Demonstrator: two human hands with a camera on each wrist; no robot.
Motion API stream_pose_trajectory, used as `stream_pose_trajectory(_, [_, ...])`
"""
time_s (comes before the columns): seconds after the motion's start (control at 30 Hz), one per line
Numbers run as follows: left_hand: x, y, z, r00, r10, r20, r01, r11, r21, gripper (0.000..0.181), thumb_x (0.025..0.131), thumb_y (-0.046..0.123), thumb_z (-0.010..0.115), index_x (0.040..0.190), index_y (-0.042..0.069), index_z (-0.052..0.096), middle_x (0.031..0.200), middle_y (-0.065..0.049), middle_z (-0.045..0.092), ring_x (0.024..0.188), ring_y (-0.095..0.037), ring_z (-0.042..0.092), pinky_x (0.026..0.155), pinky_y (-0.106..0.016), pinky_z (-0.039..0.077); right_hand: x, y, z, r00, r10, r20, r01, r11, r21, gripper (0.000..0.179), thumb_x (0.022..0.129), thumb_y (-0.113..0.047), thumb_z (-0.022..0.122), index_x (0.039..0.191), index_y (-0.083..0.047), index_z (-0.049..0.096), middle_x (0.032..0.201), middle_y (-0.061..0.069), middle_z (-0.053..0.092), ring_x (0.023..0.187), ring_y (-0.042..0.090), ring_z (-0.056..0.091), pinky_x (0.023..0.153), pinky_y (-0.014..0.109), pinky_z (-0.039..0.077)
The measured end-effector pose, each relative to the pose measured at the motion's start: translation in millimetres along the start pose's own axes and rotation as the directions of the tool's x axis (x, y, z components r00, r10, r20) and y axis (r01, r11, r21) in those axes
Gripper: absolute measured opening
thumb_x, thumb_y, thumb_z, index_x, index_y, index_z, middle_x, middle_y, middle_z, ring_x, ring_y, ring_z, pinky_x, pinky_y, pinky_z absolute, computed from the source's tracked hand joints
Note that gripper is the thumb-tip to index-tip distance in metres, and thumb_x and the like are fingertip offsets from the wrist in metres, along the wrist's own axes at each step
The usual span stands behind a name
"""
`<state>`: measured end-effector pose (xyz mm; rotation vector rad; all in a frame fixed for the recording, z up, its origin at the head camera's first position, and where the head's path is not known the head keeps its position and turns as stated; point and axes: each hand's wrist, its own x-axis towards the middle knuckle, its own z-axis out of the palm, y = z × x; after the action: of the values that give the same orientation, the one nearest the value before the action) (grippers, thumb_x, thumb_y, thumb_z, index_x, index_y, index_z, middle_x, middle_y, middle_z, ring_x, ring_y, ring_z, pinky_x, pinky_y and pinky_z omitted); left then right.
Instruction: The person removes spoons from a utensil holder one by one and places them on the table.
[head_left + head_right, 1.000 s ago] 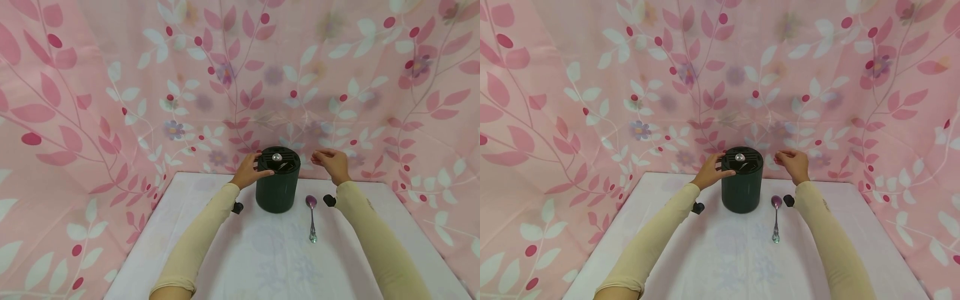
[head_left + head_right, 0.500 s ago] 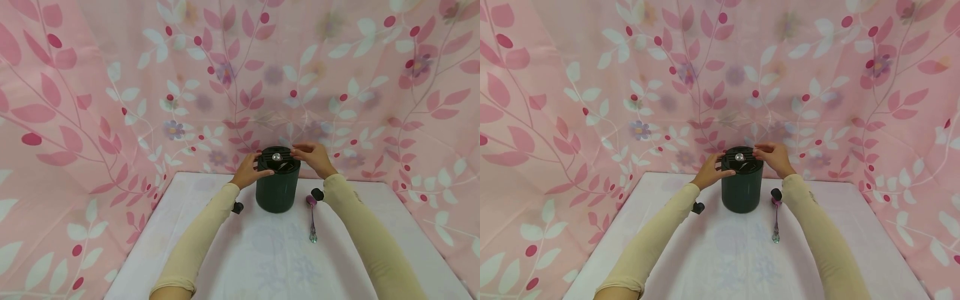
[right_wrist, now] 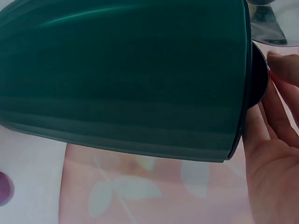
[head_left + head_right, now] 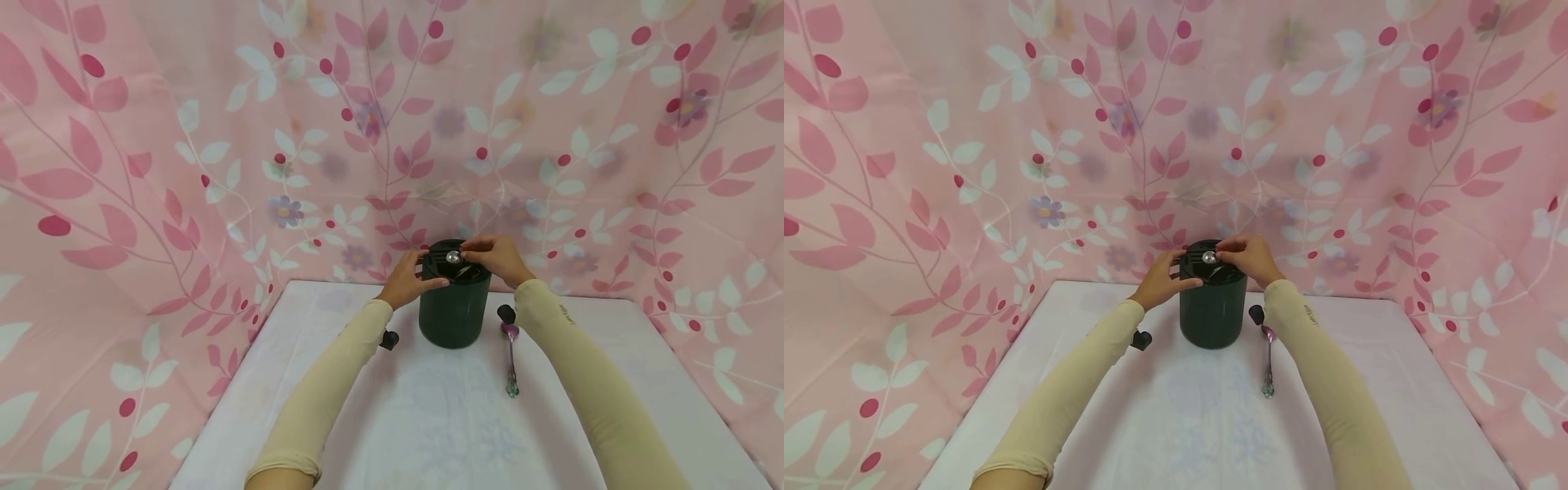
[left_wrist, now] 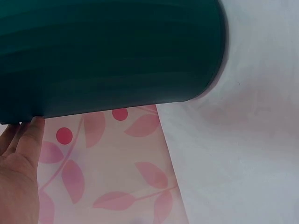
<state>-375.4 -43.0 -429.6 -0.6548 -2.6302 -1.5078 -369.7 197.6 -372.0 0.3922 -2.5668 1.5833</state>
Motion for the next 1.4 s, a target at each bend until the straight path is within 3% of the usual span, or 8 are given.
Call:
stream_pose_trajectory(0.33, [0.9, 1.1, 0.0, 1.0, 0.001, 0.003, -0.001, 1.0, 0.003, 0.1, 0.071, 0.063, 0.077, 0.149, 0.015, 0.035, 0.143, -0.003, 0.04, 0.123, -0.021, 0.053, 0.098, -0.035, 0.048, 1.0, 1.3, 2.8, 0.999, -0.009, 0.032, 0.009, 1.0, 0.005, 0.031, 0.088, -0.017, 0.075, 0.116, -0.006, 0.071, 0.112, 0.011, 0.07, 0.104, 0.026, 0.064, 0.096, 0.045, 0.05])
stream_pose_trajectory(0.73, [1.0, -1.8, -0.7, 1.0, 0.021, 0.012, -0.021, 1.0, 0.003, 0.102, 0.072, 0.063, 0.077, 0.149, 0.011, 0.035, 0.143, -0.006, 0.04, 0.123, -0.024, 0.053, 0.097, -0.037, 0.049, -0.9, -0.4, 0.8, 0.996, 0.02, 0.092, -0.018, 0.999, -0.033, 0.028, 0.085, -0.026, 0.078, 0.108, -0.01, 0.075, 0.107, 0.009, 0.07, 0.104, 0.026, 0.062, 0.095, 0.046, 0.049])
stream_pose_trajectory(0.97, [2.7, -3.0, -0.2, 1.0, 0.025, 0.018, -0.025, 1.0, -0.003, 0.103, 0.072, 0.061, 0.077, 0.15, 0.01, 0.034, 0.144, -0.006, 0.039, 0.124, -0.024, 0.052, 0.098, -0.036, 0.049, 0.4, 4.3, 2.0, 0.997, 0.023, 0.076, -0.024, 0.999, 0.02, 0.031, 0.084, -0.027, 0.079, 0.107, -0.008, 0.075, 0.107, 0.009, 0.071, 0.104, 0.025, 0.061, 0.097, 0.046, 0.048])
stream_pose_trajectory(1.13, [2.9, -3.4, 0.4, 1.0, 0.019, 0.018, -0.019, 1.0, 0.02, 0.104, 0.071, 0.065, 0.076, 0.149, 0.011, 0.034, 0.144, -0.005, 0.039, 0.123, -0.024, 0.053, 0.097, -0.036, 0.049, -0.6, 4.8, 1.9, 0.998, 0.023, 0.063, -0.023, 1.0, 0.001, 0.028, 0.085, -0.026, 0.078, 0.106, -0.008, 0.075, 0.107, 0.009, 0.07, 0.102, 0.025, 0.062, 0.095, 0.045, 0.049])
stream_pose_trajectory(1.4, [1.9, -1.4, -0.6, 1.0, 0.011, 0.017, -0.011, 1.0, 0.007, 0.103, 0.07, 0.064, 0.077, 0.149, 0.012, 0.035, 0.143, -0.005, 0.04, 0.124, -0.024, 0.052, 0.098, -0.037, 0.049, -2.4, -2.7, -1.1, 0.998, 0.052, 0.036, -0.053, 0.998, 0.035, 0.029, 0.087, -0.023, 0.076, 0.11, -0.006, 0.074, 0.113, 0.012, 0.068, 0.105, 0.026, 0.059, 0.096, 0.044, 0.048])
